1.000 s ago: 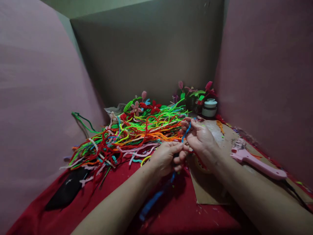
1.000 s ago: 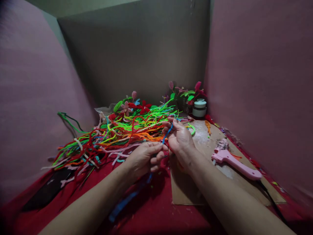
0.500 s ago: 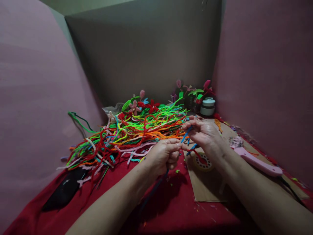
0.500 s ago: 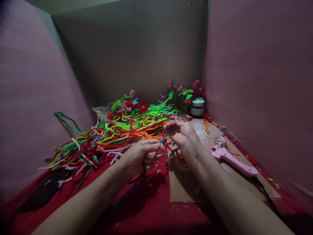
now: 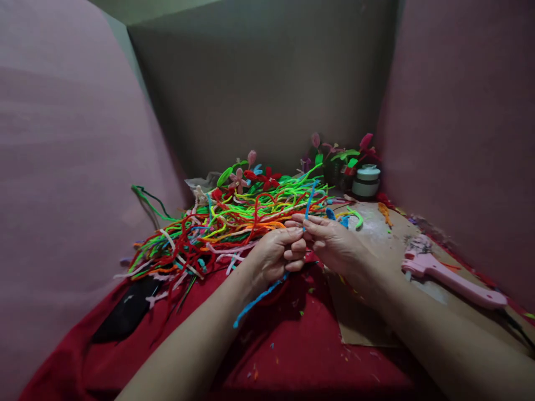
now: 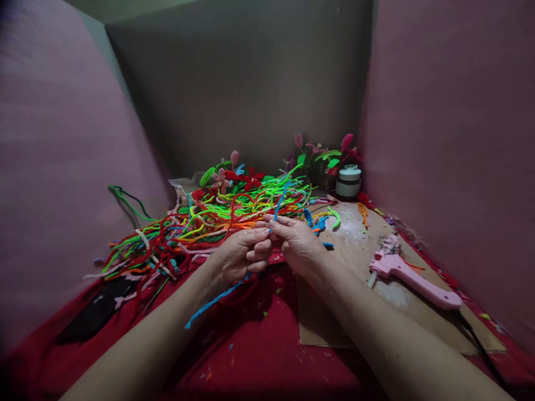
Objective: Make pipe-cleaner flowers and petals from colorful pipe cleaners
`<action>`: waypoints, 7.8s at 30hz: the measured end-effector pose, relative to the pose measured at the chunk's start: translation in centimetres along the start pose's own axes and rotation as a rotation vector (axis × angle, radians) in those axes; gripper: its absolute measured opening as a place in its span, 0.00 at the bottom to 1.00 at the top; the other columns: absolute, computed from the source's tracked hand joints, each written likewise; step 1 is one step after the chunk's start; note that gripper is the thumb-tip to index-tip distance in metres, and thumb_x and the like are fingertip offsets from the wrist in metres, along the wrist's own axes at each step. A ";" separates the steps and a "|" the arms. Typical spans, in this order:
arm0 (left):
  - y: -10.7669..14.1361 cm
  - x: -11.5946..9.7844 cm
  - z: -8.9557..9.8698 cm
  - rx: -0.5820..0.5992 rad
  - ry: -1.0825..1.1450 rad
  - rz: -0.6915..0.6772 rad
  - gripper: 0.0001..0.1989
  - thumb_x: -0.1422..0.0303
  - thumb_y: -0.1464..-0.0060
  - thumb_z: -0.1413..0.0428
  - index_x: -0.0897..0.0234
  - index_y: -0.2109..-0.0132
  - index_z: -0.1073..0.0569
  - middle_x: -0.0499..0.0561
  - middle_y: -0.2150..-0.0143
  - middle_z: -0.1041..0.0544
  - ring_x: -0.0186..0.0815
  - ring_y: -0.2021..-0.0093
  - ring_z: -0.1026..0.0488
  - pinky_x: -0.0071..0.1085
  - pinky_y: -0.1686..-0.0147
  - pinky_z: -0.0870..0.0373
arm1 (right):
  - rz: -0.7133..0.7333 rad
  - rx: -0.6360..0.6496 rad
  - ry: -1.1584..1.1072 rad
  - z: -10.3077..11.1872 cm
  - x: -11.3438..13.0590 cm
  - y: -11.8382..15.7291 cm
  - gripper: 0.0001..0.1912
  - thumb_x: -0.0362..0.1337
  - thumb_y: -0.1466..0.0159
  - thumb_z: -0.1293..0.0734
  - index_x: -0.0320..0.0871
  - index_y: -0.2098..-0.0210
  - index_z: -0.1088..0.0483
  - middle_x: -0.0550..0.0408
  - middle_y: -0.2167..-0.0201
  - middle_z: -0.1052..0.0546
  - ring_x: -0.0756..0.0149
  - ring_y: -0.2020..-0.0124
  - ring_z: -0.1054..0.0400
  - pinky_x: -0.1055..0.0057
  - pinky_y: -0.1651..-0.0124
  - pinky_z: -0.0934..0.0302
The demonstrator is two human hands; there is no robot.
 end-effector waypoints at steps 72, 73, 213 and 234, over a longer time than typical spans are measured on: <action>0.9 -3.0 1.2 -0.169 -0.688 -0.153 0.11 0.63 0.53 0.45 0.70 0.71 0.30 0.44 0.81 0.35 0.22 0.84 0.44 0.21 0.84 0.49 | -0.124 0.145 0.256 1.8 1.0 -0.3 0.04 0.32 0.53 0.29 0.38 0.77 0.28 0.57 0.81 0.28 0.74 0.79 0.36 0.76 0.75 0.44; 0.9 -3.3 1.3 -0.235 -0.728 -0.181 0.13 0.61 0.51 0.47 0.69 0.71 0.30 0.44 0.81 0.36 0.23 0.84 0.43 0.21 0.83 0.49 | -0.115 0.111 0.244 1.7 1.1 -0.3 0.04 0.32 0.53 0.29 0.38 0.78 0.28 0.57 0.82 0.28 0.74 0.79 0.36 0.76 0.75 0.44; 4.9 0.8 0.1 -0.321 -2.077 -0.236 0.18 0.78 0.44 0.60 0.68 0.48 0.38 0.60 0.55 0.30 0.39 0.55 0.29 0.35 0.57 0.31 | 0.162 -0.247 0.573 3.2 1.1 0.7 0.06 0.36 0.49 0.33 0.40 0.77 0.32 0.59 0.85 0.30 0.77 0.86 0.43 0.78 0.85 0.52; 2.4 1.0 0.9 -0.342 0.039 -0.250 0.10 0.64 0.48 0.44 0.68 0.64 0.29 0.43 0.79 0.34 0.22 0.84 0.39 0.19 0.84 0.40 | 0.099 0.129 0.526 0.2 -0.2 2.8 0.13 0.36 0.47 0.30 0.45 0.61 0.25 0.56 0.72 0.24 0.75 0.77 0.36 0.76 0.74 0.44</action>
Point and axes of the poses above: each hand's wrist, its own y-axis away from the middle knuckle, its own z-axis out of the back of the hand, x = y × z, the point moved 1 cm from there along -y, towards the middle knuckle
